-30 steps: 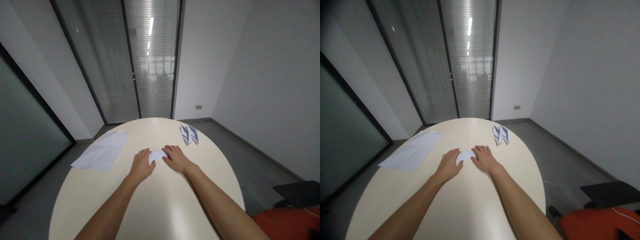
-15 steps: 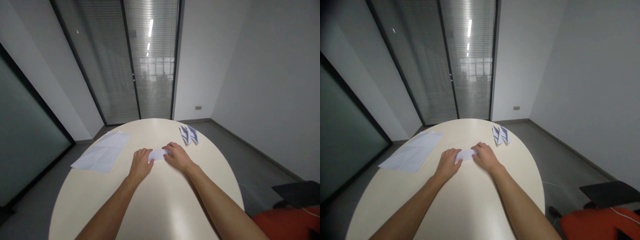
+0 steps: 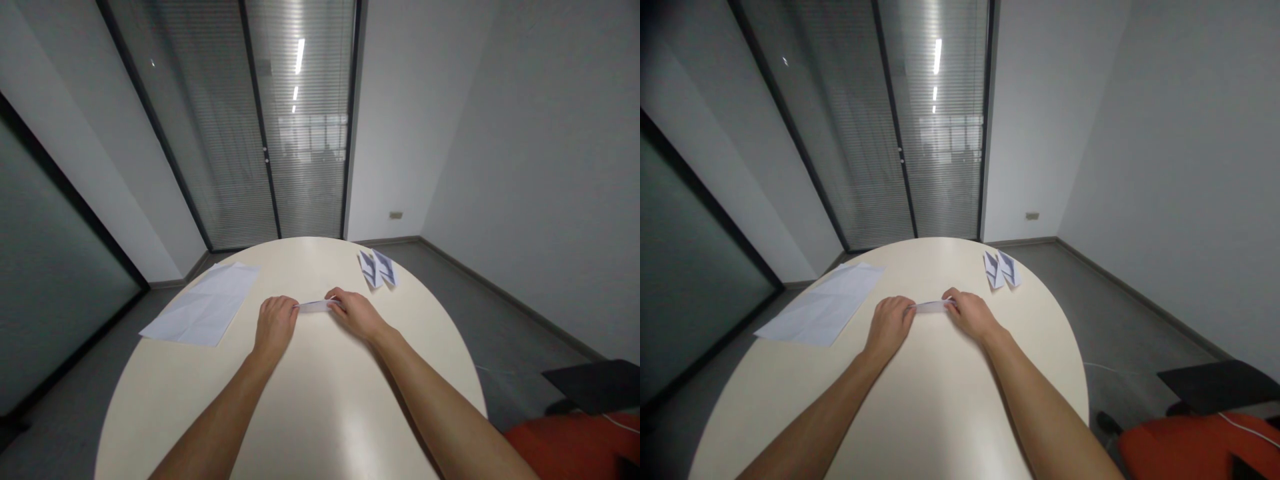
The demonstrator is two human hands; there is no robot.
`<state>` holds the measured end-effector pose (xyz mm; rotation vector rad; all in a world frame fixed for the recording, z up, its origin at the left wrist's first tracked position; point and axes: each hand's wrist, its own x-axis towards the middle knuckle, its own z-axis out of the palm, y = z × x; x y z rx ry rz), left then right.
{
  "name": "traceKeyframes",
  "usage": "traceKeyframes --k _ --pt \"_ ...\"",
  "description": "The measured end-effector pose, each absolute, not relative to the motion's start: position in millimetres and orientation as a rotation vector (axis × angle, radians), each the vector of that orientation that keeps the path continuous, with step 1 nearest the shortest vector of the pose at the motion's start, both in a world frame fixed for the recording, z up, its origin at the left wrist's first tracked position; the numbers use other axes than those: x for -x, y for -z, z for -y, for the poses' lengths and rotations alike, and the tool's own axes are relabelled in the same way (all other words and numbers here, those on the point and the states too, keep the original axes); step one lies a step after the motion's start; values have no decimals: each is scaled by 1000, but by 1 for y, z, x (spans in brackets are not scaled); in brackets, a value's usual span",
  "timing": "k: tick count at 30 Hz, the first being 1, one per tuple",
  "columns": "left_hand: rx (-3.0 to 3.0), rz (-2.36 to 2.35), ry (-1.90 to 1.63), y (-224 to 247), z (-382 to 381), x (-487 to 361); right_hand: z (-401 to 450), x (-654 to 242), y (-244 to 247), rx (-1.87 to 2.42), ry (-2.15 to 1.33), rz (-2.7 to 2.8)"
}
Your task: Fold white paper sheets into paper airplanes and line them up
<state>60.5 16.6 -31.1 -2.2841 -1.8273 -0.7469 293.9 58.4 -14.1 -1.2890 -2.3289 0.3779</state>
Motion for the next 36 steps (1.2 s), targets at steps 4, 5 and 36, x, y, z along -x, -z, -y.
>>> traceKeyframes --k 4,5,36 --pt "2097 1879 887 49 -21 -56 -60 -294 11 1379 -368 2148" --pt "2088 1896 900 53 -22 -55 -60 -295 10 1425 -333 2105" --pt "2145 2137 607 59 -18 -56 -78 -301 24 1653 172 2208"
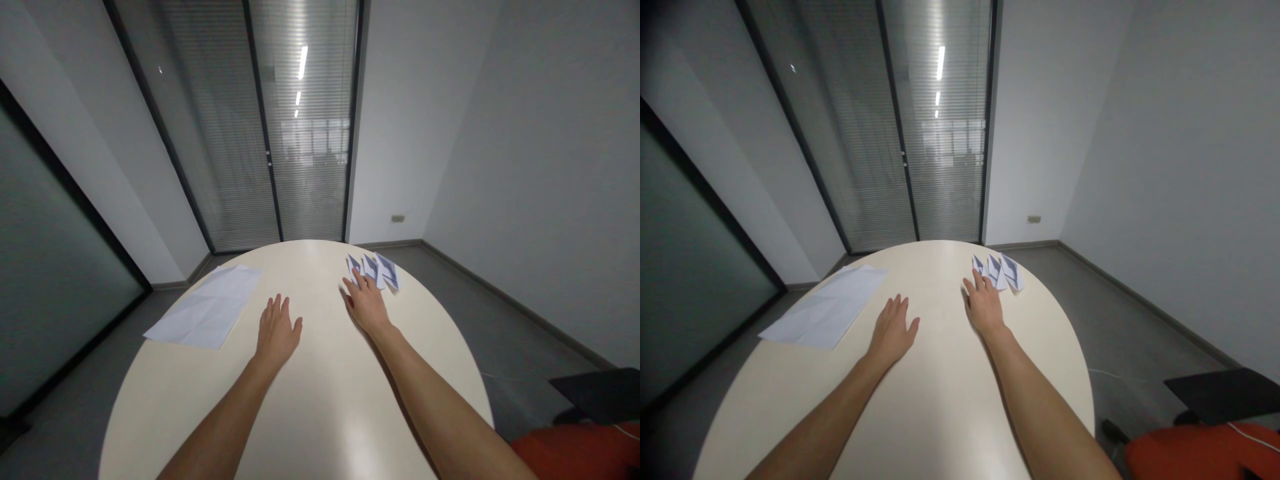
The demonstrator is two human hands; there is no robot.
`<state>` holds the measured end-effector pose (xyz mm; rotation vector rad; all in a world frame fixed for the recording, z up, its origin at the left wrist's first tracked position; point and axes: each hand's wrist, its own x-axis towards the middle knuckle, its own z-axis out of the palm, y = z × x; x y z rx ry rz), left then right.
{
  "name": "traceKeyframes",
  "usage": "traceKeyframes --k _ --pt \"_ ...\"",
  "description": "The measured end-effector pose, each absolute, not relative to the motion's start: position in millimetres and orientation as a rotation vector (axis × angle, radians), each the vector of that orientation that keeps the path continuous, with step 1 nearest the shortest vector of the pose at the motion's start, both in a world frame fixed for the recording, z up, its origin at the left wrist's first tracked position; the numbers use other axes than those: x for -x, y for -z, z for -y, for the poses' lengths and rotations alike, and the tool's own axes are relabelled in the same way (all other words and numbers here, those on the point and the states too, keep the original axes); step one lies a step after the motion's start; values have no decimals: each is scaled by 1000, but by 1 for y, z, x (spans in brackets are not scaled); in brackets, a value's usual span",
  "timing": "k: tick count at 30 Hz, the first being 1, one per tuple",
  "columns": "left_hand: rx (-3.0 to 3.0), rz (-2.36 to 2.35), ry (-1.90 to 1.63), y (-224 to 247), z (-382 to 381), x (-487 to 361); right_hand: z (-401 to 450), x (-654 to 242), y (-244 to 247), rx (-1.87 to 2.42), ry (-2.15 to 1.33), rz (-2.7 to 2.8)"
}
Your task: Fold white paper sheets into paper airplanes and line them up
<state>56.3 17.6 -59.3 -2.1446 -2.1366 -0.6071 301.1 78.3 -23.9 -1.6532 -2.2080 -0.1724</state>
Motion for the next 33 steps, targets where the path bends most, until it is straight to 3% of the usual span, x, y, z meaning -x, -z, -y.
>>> traceKeyframes --k 8,13,27,33 --pt "1615 2478 230 38 -17 -20 -63 -291 17 1279 164 2238" --pt "1688 2459 133 27 -11 -27 -62 -289 21 1205 96 2271" --pt "3235 1502 682 -4 21 -98 -69 -294 32 956 -132 2448" --pt "3044 1737 891 3 4 -65 -72 -296 40 978 -251 2558"
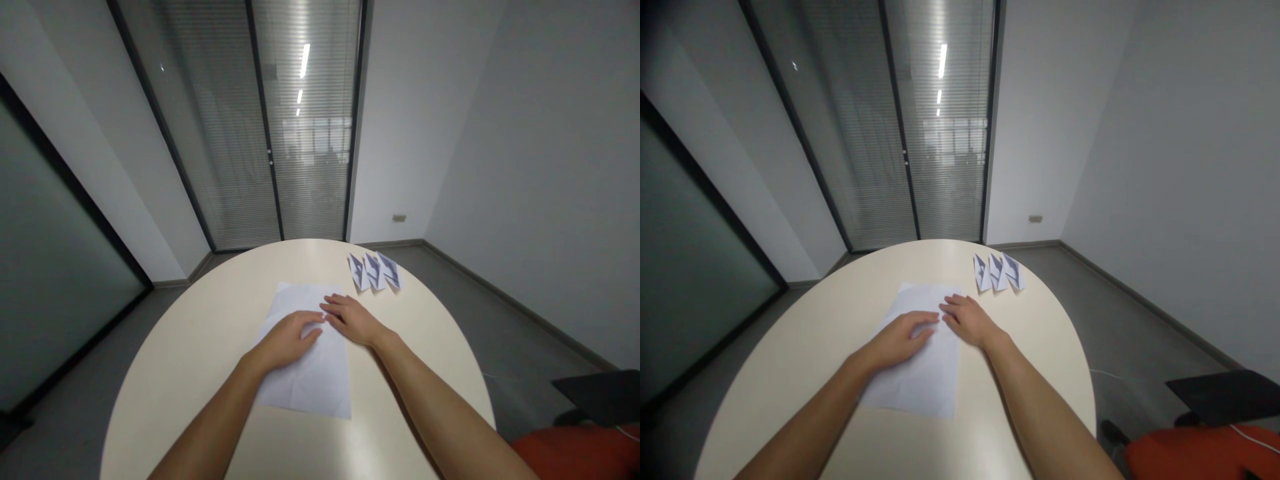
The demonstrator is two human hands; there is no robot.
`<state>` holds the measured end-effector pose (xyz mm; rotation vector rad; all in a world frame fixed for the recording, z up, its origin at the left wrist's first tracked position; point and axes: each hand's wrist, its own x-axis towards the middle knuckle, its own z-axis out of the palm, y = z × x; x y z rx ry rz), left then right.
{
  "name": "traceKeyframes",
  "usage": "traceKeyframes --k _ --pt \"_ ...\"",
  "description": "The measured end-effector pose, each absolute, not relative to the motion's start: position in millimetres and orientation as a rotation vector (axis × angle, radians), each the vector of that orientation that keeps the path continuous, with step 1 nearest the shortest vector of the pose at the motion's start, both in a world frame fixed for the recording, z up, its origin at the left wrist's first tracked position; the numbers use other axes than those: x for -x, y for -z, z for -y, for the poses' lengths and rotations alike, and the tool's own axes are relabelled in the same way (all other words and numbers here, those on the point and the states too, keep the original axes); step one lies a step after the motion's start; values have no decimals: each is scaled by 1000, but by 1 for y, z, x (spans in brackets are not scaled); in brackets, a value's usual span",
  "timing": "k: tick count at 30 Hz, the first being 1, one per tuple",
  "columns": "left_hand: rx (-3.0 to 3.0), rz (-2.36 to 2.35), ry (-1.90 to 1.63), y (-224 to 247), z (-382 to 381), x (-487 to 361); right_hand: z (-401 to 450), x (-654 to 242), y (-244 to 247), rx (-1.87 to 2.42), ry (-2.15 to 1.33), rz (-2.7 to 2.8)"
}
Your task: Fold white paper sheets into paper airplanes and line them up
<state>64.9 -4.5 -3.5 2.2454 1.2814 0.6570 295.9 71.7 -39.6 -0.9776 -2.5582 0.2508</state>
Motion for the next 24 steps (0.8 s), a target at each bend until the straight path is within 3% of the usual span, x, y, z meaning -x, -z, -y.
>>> traceKeyframes --k 5,16,24 --pt "-2338 -1652 -436 21 -10 -25 -69 -297 34 998 -284 2559" --pt "-2544 -1491 -478 32 -7 -63 -55 -281 30 864 -352 2558" --pt "-2467 -1643 -268 36 -5 -68 -62 -280 40 1407 -352 2519"
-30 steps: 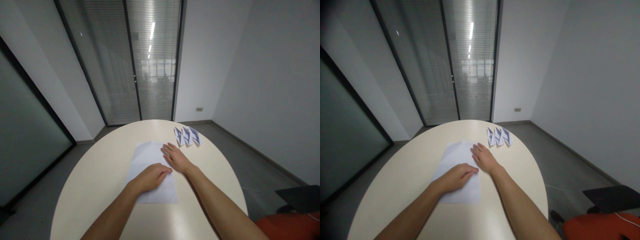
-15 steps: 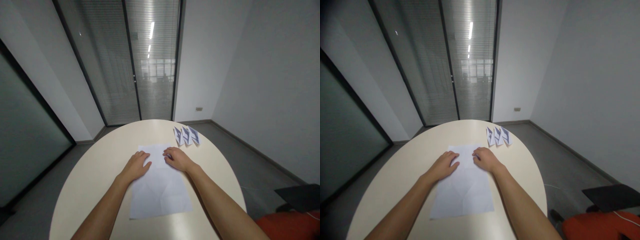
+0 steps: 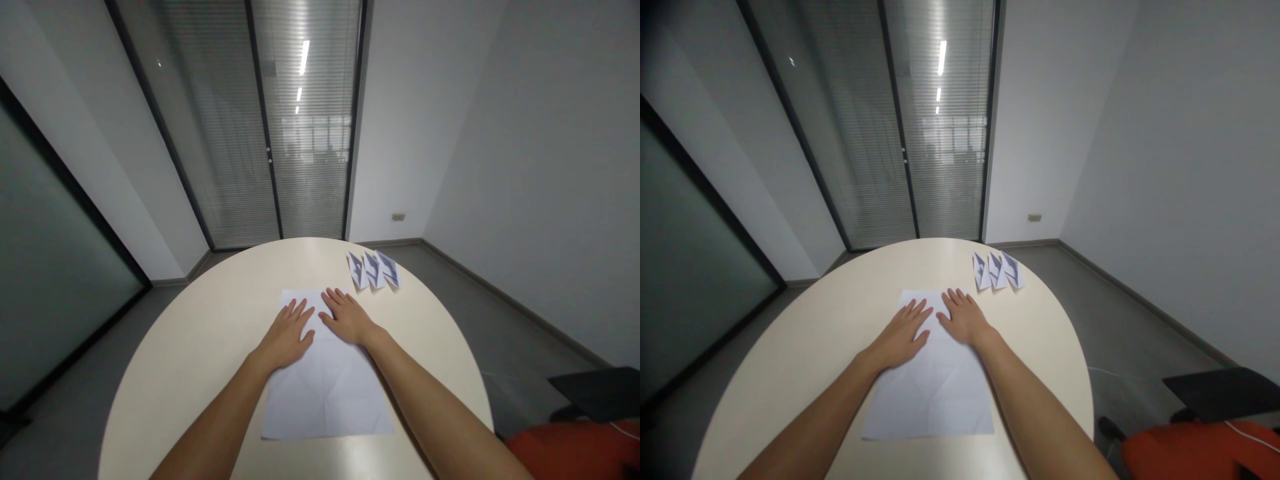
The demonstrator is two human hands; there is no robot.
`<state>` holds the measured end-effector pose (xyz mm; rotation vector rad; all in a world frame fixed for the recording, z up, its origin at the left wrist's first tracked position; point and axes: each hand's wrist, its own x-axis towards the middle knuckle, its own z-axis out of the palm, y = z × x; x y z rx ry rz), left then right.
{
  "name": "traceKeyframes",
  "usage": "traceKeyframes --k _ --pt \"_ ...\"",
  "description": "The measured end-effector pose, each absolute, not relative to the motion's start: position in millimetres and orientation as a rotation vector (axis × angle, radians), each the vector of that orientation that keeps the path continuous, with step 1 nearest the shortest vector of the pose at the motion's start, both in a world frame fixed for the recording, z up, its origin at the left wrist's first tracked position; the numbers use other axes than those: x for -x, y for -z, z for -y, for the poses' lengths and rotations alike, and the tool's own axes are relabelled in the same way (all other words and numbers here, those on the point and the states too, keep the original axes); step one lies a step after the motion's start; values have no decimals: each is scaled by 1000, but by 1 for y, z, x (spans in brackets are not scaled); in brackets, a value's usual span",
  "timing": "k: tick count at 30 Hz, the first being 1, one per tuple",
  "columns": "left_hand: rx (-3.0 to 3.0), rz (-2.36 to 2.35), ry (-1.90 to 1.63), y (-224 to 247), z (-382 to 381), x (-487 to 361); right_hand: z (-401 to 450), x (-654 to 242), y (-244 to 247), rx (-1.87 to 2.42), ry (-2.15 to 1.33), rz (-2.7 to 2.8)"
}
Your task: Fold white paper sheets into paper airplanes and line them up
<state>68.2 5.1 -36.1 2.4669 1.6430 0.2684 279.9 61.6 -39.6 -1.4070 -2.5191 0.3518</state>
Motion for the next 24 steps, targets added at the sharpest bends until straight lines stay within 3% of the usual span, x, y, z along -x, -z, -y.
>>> traceKeyframes --k 6,13,24 --pt "-2405 -1784 -268 39 -8 -67 -64 -288 37 1461 -266 2430" --pt "-2367 -1910 -255 39 -12 -67 -51 -284 26 1052 -409 2638" --pt "-2307 -2122 -306 41 -22 -57 -50 -284 30 1083 -477 2664"
